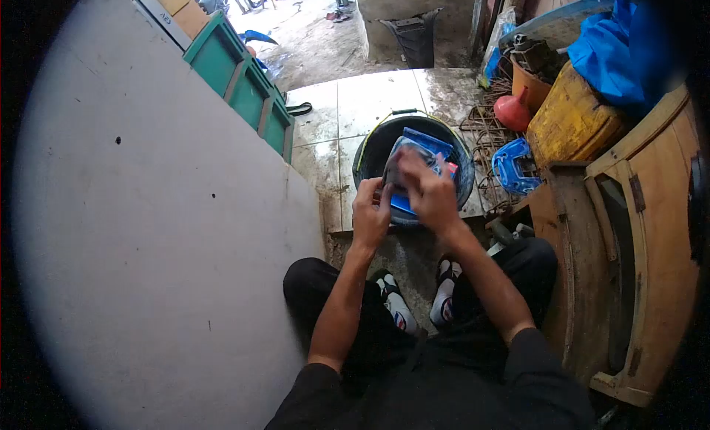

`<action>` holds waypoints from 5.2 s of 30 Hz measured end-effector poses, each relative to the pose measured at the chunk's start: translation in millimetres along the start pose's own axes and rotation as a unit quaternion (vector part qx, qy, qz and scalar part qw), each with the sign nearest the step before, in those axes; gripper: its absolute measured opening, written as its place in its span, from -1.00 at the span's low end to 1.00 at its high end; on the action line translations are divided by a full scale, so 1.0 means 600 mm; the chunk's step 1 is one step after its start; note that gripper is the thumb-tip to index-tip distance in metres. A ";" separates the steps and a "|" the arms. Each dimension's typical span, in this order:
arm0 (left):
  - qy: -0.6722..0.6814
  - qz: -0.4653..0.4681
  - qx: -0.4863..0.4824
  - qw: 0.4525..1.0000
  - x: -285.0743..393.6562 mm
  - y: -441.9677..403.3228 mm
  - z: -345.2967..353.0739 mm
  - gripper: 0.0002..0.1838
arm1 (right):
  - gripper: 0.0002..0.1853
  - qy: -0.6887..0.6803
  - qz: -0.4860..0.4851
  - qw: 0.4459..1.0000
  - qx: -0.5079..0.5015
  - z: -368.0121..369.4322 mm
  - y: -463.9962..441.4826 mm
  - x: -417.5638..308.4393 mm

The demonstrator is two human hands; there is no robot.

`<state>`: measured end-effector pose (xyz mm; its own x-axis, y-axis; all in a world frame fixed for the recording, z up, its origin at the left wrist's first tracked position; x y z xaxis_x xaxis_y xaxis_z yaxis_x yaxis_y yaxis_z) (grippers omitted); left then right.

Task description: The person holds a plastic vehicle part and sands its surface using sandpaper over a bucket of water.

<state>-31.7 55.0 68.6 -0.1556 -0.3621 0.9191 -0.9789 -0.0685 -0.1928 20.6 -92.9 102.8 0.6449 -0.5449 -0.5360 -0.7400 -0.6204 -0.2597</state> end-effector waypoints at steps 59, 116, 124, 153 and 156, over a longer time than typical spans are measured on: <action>0.005 0.042 0.014 0.999 0.001 0.001 0.001 -0.82 | -0.65 0.021 -0.040 0.999 0.027 -0.001 -0.007 -0.021; -0.016 0.006 0.024 1.000 0.012 0.004 -0.003 -0.80 | -0.59 -0.032 0.169 0.985 0.006 -0.021 -0.016 0.058; -0.025 -0.001 0.020 0.999 0.006 0.005 -0.003 -0.69 | -0.59 -0.027 0.173 0.984 -0.010 -0.011 -0.015 0.065; 0.029 -0.017 0.017 0.999 -0.006 0.007 0.005 -0.80 | -0.59 -0.061 0.085 0.994 0.042 -0.017 -0.014 0.057; 0.026 -0.038 0.017 0.999 -0.004 0.005 0.005 -0.80 | -0.59 -0.052 0.152 0.987 0.011 -0.020 -0.020 0.079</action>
<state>-33.9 53.0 64.5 -0.0889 -0.3052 0.9481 -0.9830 -0.1264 -0.1328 62.1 -118.1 90.4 0.3698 -0.6422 -0.6715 -0.9012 -0.4238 -0.0909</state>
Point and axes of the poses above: each hand's wrist, its own y-axis away from the middle knuckle, its own z-axis out of the palm, x = y × z, the point moved 2 cm from there along -y, towards the middle knuckle, and after that the axes turned 15 degrees about -x, right-handed, at the moved point
